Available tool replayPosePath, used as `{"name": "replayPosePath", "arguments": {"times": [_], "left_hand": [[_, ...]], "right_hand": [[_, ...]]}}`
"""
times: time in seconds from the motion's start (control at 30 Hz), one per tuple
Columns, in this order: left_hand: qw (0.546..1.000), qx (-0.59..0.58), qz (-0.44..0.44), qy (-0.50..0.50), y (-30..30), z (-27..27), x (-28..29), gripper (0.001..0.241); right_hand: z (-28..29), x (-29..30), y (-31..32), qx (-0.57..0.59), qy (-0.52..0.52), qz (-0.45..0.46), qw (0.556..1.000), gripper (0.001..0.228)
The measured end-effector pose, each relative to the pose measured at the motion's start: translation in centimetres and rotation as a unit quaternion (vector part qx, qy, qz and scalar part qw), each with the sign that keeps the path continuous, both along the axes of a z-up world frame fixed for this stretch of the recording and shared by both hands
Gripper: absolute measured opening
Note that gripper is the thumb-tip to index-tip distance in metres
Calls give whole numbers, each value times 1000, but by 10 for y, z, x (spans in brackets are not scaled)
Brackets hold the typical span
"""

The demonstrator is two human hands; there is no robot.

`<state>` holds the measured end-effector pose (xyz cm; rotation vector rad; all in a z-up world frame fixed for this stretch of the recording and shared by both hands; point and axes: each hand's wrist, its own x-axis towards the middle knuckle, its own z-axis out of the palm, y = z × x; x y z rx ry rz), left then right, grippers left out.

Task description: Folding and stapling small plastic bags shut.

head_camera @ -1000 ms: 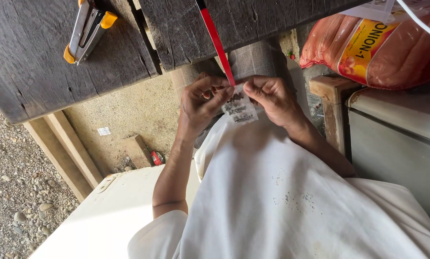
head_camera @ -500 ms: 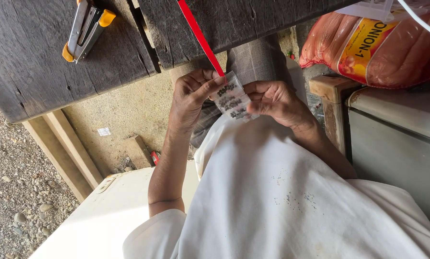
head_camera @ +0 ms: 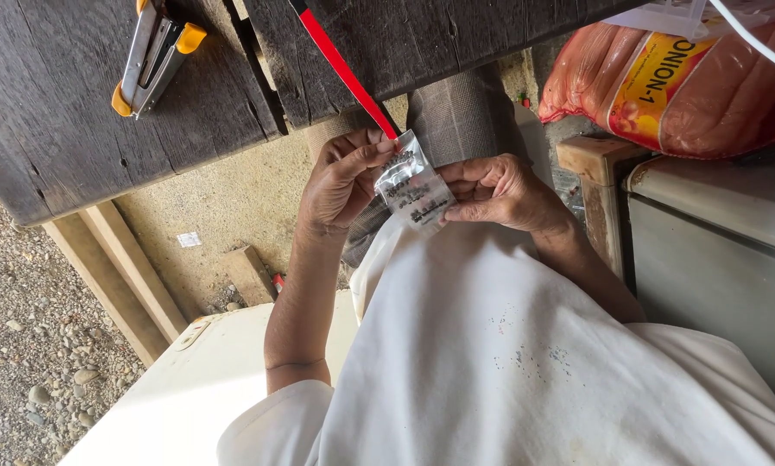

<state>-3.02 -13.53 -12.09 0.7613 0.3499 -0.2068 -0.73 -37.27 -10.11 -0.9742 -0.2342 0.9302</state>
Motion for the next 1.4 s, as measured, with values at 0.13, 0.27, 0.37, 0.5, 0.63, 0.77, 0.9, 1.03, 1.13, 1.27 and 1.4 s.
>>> {"name": "replayPosePath", "arguments": {"times": [0.13,0.27,0.37,0.5,0.63,0.77,0.9,1.03,1.13,1.27,1.4], "left_hand": [[997,-61,6,48,3,-18,-3,2],[994,-84,11,66,-4,-9,-2,6],[991,-68,77,83,-10,-4,-4,22],[986,-101,71,111,-10,-1,-7,18],[982,-104,89,133,-7,2,-7,22],[980,-105,101,132,-11,7,-6,19],[988,-109,39,104,-3,-5,-5,8],[989,-130,12,69,-2,-7,-6,2],[991,-121,17,56,-3,-8,-7,2],[993,-100,13,53,0,-10,-5,2],[996,-73,42,33,0,-16,-4,5]], "right_hand": [[0,1,-1,10,-5,-6,1000,43],[-7,-1,-6,8,-6,-24,1000,42],[-16,-2,-10,12,-21,-30,999,43],[-11,2,-9,12,-33,-24,999,39],[-3,3,-7,27,-27,-26,999,41],[4,2,-3,53,-26,-20,998,54],[-7,-3,-10,40,-21,-10,999,53],[-8,-4,-8,28,-22,-15,999,51],[5,-4,-3,27,-13,-15,999,50],[6,-2,-1,19,-27,-19,999,50],[-18,-4,-3,18,-25,-29,999,54]]}}
